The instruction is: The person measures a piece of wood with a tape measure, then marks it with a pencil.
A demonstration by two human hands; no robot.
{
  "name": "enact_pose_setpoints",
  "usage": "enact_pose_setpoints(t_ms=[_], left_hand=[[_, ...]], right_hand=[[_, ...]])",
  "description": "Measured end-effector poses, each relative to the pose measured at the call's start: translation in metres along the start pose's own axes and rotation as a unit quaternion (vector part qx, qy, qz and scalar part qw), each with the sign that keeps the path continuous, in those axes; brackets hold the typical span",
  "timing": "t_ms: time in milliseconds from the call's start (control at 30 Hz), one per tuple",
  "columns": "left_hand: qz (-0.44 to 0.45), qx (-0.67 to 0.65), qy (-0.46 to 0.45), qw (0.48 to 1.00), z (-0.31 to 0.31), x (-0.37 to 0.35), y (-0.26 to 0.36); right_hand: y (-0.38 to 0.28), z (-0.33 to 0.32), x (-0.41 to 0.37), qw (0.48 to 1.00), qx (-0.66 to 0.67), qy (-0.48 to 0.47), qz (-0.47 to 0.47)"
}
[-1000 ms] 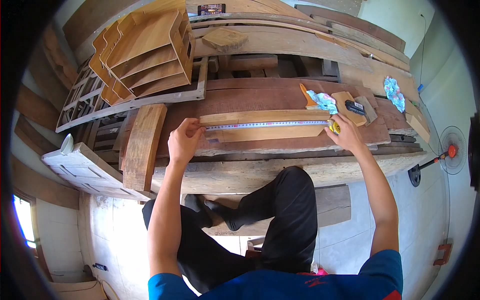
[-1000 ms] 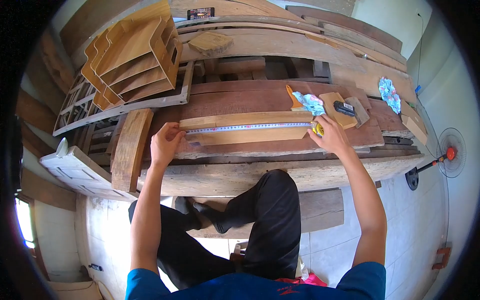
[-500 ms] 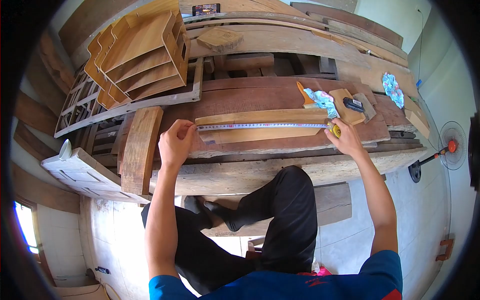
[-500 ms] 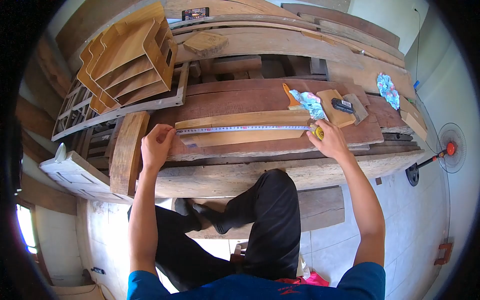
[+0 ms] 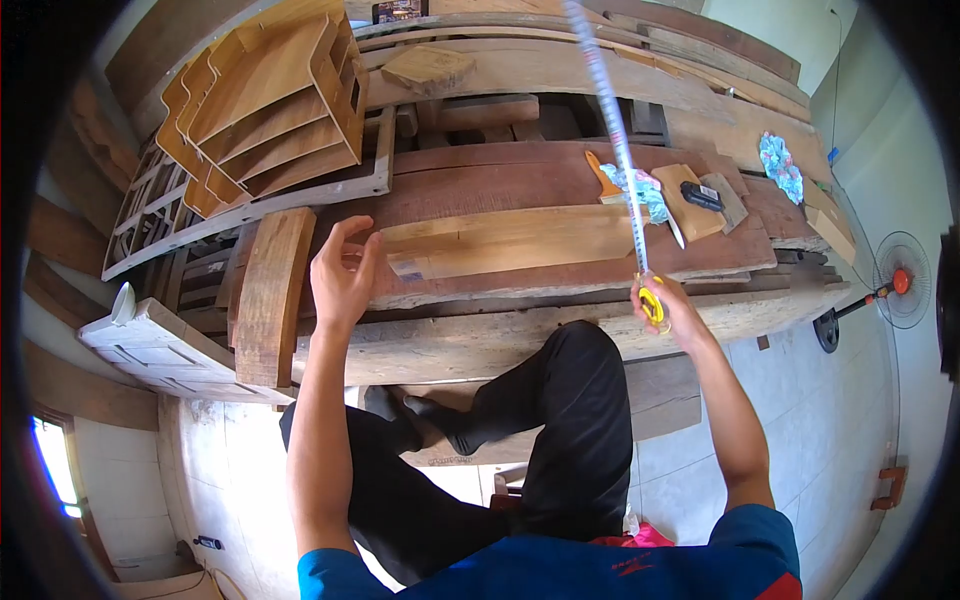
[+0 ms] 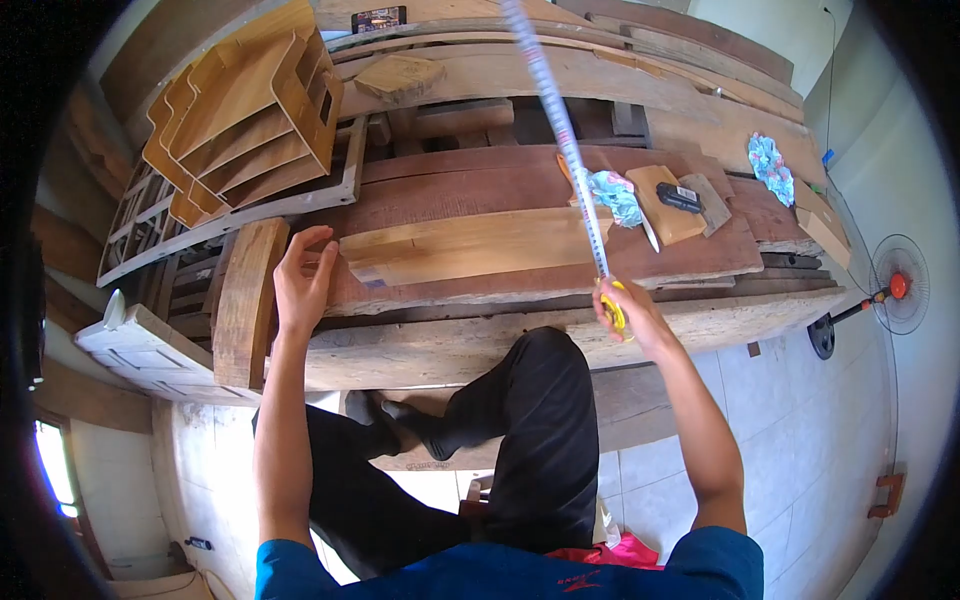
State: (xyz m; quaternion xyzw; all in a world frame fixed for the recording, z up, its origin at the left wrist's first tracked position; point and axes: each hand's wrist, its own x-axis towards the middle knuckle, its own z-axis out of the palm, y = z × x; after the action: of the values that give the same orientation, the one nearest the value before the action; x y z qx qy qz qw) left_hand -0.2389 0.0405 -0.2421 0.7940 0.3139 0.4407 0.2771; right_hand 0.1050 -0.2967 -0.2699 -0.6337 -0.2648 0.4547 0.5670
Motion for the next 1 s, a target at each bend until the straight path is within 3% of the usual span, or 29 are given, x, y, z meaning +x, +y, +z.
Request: enact_pose_setpoints(t_ms=[33, 167, 400, 533, 633, 700, 767, 900, 1000], left_hand=[[0.012, 0.022, -0.004, 1.000, 0.001, 0.000, -0.003], [0.011, 0.049, -0.040, 0.998, 0.005, 0.000, -0.002], [0.018, 0.065, -0.043, 0.997, 0.004, 0.002, 0.000], [0.022, 0.069, -0.043, 0.996, 0.005, 0.002, 0.000], [0.017, 0.073, -0.052, 0.996, 0.004, 0.003, 0.001], [0.017, 0.067, -0.055, 0.996, 0.004, 0.004, 0.000], [0.021, 0.061, -0.053, 0.996, 0.006, 0.004, -0.002], [0.013, 0.075, -0.059, 0.995, 0.003, 0.003, 0.002], [0.023, 0.080, -0.059, 0.995, 0.002, 0.003, 0.004]], right_hand=[[0.008, 0.001, -0.004, 0.998, 0.037, -0.051, -0.016], [0.000, 0.037, -0.036, 0.995, 0.094, -0.035, -0.021], [-0.008, 0.049, -0.041, 1.000, 0.017, -0.009, -0.015], [-0.025, 0.016, -0.022, 0.961, -0.233, 0.112, -0.097], [-0.061, 0.022, -0.023, 0.872, -0.417, 0.210, -0.149], [-0.062, 0.017, -0.002, 0.869, -0.391, 0.241, -0.185], [-0.092, 0.046, -0.006, 0.915, -0.310, 0.244, -0.084], [-0.081, 0.023, 0.030, 0.816, -0.482, 0.227, -0.224], [-0.089, 0.026, 0.029, 0.797, -0.523, 0.234, -0.191]])
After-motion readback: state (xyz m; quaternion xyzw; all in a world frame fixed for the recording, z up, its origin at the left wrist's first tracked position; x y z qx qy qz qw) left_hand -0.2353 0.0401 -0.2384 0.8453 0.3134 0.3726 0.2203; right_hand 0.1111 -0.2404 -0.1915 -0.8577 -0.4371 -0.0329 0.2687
